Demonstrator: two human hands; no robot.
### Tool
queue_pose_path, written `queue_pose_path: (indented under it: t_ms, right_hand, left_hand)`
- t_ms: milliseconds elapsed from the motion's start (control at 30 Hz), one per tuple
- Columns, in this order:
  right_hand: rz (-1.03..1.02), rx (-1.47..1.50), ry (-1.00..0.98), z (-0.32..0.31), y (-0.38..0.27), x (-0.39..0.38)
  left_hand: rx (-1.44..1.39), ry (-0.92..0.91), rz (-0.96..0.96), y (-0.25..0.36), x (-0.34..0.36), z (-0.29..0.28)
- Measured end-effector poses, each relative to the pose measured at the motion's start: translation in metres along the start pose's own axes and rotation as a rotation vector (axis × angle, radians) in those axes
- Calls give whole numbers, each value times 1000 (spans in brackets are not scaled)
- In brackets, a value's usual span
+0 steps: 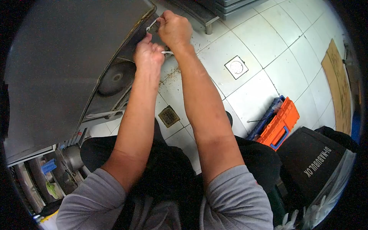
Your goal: Replacing or repairing a component on the bottom of an industrial machine using a knife and a screwdriver.
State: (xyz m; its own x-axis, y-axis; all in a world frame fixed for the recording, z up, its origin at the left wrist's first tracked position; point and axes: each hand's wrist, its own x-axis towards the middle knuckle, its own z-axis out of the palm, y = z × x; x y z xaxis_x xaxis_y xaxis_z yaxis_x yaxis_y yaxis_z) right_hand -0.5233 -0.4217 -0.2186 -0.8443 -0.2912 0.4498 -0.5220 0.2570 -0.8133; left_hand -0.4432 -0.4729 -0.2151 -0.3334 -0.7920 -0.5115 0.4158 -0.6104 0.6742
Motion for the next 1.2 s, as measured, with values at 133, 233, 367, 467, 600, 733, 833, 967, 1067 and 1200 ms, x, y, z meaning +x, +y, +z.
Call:
queue_pose_path:
  t_ms: [133, 233, 367, 467, 600, 733, 833, 967, 1067, 1200]
  right_hand:
    - [-64, 41, 55, 7, 2, -5]
    - [84, 279, -175, 7, 6, -14]
    - [-55, 450, -119, 8, 5, -22]
    - [-35, 453, -151, 9, 8, -19]
    - [-124, 418, -100, 11, 6, -19]
    - [-86, 491, -95, 13, 2, -18]
    - [-113, 473, -151, 7, 5, -17]
    - [-173, 425, -124, 6, 4, -17]
    - [-183, 319, -139, 7, 5, -17]
    - [-179, 269, -150, 13, 5, -15]
  left_hand:
    - [-15, 6, -20, 0, 2, -1]
    - [32, 14, -7, -3, -5, 3]
    - [-21, -123, 84, -8, -9, 1]
    - [-4, -152, 117, -8, -1, -3]
    - [-46, -139, 119, -9, -1, 0]
    - [0, -191, 100, -5, 2, -2]
    - [18, -171, 120, -6, 1, -1]
    - [-75, -167, 80, -5, 1, -1]
    - [-91, -164, 59, -6, -3, 1]
    - [-68, -165, 71, -6, 1, -2]
